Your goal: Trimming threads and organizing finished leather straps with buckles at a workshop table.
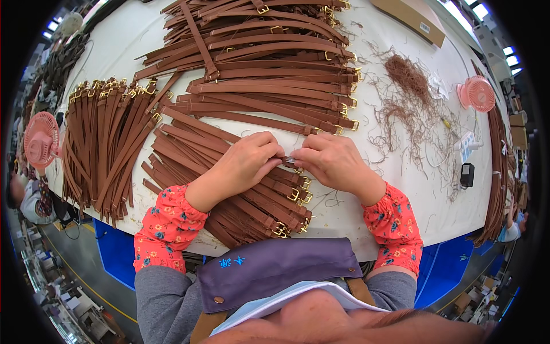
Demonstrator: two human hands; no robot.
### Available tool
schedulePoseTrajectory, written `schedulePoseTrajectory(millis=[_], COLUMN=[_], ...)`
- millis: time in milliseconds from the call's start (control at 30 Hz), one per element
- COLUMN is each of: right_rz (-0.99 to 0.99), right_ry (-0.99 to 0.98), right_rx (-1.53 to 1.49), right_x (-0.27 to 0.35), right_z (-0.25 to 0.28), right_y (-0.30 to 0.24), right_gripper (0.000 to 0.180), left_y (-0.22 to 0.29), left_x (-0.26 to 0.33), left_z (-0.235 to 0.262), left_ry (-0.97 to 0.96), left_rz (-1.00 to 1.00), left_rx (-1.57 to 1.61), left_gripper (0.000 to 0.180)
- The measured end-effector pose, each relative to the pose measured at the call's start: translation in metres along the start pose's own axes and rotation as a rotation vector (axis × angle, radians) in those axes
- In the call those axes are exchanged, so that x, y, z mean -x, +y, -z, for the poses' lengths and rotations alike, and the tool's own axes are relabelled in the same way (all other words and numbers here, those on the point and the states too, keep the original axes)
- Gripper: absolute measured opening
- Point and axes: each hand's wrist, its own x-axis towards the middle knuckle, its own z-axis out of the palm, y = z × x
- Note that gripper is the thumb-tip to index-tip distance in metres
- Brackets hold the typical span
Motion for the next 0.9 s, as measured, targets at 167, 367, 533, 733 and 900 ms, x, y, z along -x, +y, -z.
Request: schedulePoseTrajectory(millis=[167, 367, 533, 733, 900], right_rz=[0.027, 0.077, 0.110, 0.107, 0.073], right_ry=[-0.003, -0.011, 0.015, 0.001, -0.009], right_rx=[0.045, 0.112, 0.157, 0.156, 0.120], right_x=[0.000, -0.001, -0.001, -0.002, 0.000], right_z=[0.000, 0.000, 0.000, 0.002, -0.001], right_y=[-0.001, -0.002, -0.003, -0.005, -0.003], right_gripper=[0.012, 0.011, 0.011, 0.013, 0.010], left_y=[-0.003, 0.001, 0.000, 0.001, -0.001], left_x=[0.000, -0.002, -0.002, -0.003, -0.003], left_z=[-0.004, -0.006, -0.012, -0.011, -0.012], left_ry=[0.033, 0.007, -0.027, -0.050, -0.044], left_rz=[0.014, -0.052, -0.052, -0.040, -0.014], left_rx=[0.062, -0.118, -0.251, -0.274, -0.214], left_gripper=[0.007, 0.013, 0.011, 0.011, 0.012])
